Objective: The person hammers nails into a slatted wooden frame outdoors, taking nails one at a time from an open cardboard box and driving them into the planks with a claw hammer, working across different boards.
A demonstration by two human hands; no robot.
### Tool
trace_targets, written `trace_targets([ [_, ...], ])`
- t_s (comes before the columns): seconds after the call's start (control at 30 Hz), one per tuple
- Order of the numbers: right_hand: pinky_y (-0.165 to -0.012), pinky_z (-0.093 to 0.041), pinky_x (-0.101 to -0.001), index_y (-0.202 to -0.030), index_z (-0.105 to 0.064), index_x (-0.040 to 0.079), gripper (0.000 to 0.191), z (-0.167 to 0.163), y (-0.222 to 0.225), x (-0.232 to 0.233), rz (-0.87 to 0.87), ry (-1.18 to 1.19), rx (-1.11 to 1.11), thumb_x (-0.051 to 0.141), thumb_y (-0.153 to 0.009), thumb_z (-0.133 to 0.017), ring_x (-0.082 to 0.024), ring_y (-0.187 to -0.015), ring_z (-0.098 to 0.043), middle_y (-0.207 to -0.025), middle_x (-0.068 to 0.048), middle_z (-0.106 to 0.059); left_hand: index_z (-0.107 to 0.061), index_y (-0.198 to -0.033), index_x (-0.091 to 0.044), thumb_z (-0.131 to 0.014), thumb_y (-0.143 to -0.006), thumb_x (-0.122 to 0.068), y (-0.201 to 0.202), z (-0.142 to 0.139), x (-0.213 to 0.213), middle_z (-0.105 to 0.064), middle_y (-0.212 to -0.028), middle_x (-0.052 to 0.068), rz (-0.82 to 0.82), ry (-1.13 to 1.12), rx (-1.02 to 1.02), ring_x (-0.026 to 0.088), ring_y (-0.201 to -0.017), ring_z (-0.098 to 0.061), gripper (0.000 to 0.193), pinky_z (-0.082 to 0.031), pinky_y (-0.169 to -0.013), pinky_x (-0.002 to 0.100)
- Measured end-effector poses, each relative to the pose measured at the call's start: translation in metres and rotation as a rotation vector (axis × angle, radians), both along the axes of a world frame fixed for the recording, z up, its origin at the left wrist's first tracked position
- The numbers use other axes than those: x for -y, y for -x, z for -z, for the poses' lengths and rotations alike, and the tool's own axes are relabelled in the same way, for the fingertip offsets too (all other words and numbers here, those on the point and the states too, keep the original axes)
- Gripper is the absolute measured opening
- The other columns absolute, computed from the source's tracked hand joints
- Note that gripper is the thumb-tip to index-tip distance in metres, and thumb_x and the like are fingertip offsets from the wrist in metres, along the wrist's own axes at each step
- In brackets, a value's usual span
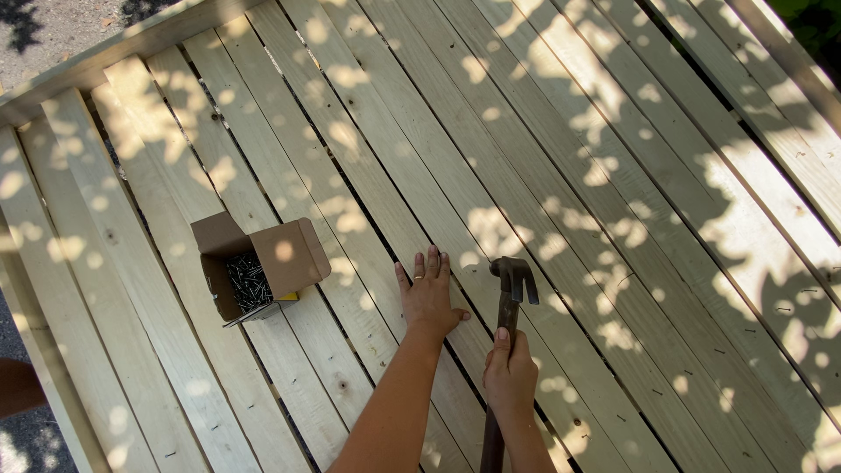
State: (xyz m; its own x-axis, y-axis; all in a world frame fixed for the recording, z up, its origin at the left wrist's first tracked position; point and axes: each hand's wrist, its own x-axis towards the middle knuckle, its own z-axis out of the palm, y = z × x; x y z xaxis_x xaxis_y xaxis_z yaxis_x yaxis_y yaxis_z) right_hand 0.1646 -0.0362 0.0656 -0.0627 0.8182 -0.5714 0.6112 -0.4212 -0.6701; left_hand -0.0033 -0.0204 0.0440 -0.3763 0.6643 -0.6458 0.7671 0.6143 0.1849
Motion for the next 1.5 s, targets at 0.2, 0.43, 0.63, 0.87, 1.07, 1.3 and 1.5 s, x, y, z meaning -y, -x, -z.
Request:
trace_targets([
  [0.2, -0.065, -0.054, -0.0457, -0.116, -0.062, 0.006, 0.047, 0.018, -0.013, -0.019, -0.089, -0.347, 0.379, 0.049, -0.100, -0.053, -0.029, -0.068, -0.069, -0.073, -0.008, -0.070, -0.006, -0.165, -0.022, -0.081, -0.073, -0.068, 0.002, -0.002, -0.001, 0.002, -0.174, -0.002, 0.005, 0.032, 0.012, 0.022, -0.159, -0.003, 0.127, 0.005, -0.126, 0.057],
  [0.43, -0.081, -0.056, -0.0486, -0.126, -0.057, 0.005, 0.049, 0.042, -0.044, -0.084, -0.352, -0.447, 0.726, 0.047, -0.102, -0.057, -0.035, -0.115, -0.060, -0.123, -0.016, -0.062, -0.008, -0.166, -0.020, -0.083, -0.073, -0.064, 0.001, -0.006, -0.006, -0.003, -0.174, -0.001, 0.018, 0.074, -0.019, 0.023, -0.159, -0.007, 0.127, 0.005, -0.126, 0.058],
  [0.63, -0.084, -0.054, -0.0500, -0.134, -0.056, 0.009, 0.051, 0.061, -0.051, -0.110, -0.459, -0.547, 0.875, 0.042, -0.097, -0.066, -0.035, -0.116, -0.054, -0.131, -0.016, -0.053, -0.008, -0.165, -0.021, -0.083, -0.073, -0.064, 0.000, -0.008, -0.003, -0.003, -0.173, -0.001, -0.009, 0.057, -0.017, 0.023, -0.159, -0.006, 0.127, 0.006, -0.125, 0.058],
  [0.87, -0.087, -0.050, -0.0509, -0.135, -0.059, 0.009, 0.051, 0.057, -0.050, -0.097, -0.478, -0.887, 0.835, 0.034, -0.092, -0.069, -0.033, -0.114, -0.054, -0.129, -0.012, -0.055, -0.009, -0.165, -0.021, -0.083, -0.072, -0.065, 0.001, -0.010, 0.001, -0.004, -0.174, -0.002, -0.011, 0.063, -0.018, 0.022, -0.159, -0.008, 0.127, 0.006, -0.126, 0.058],
  [1.07, -0.087, -0.051, -0.0450, -0.110, -0.060, 0.003, 0.042, 0.063, -0.017, -0.056, -0.613, -0.786, 0.399, 0.035, -0.087, -0.074, -0.034, -0.105, -0.056, -0.115, -0.015, -0.058, -0.008, -0.165, -0.021, -0.082, -0.071, -0.069, 0.003, -0.010, 0.002, -0.004, -0.173, -0.001, 0.012, 0.070, -0.028, 0.022, -0.158, -0.008, 0.129, 0.006, -0.125, 0.058],
  [1.3, -0.087, -0.051, -0.0450, -0.102, -0.063, 0.007, 0.015, 0.075, -0.008, -0.057, -0.451, -0.655, 0.431, 0.016, -0.092, -0.069, -0.033, -0.101, -0.059, -0.105, -0.010, -0.065, -0.008, -0.165, -0.017, -0.084, -0.067, -0.069, 0.006, -0.008, 0.007, -0.008, -0.173, 0.002, 0.008, -0.014, -0.027, 0.023, -0.159, -0.015, 0.135, 0.003, -0.127, 0.057],
  [1.5, -0.084, -0.052, -0.0459, -0.102, -0.063, 0.006, 0.016, 0.075, -0.004, -0.050, -0.438, -0.636, 0.458, 0.017, -0.091, -0.069, -0.032, -0.101, -0.060, -0.104, -0.010, -0.065, -0.002, -0.165, -0.022, -0.087, -0.065, -0.064, -0.002, -0.015, 0.018, 0.007, -0.173, 0.013, -0.021, -0.126, -0.100, 0.027, -0.158, -0.006, 0.138, -0.004, -0.122, 0.057],
])
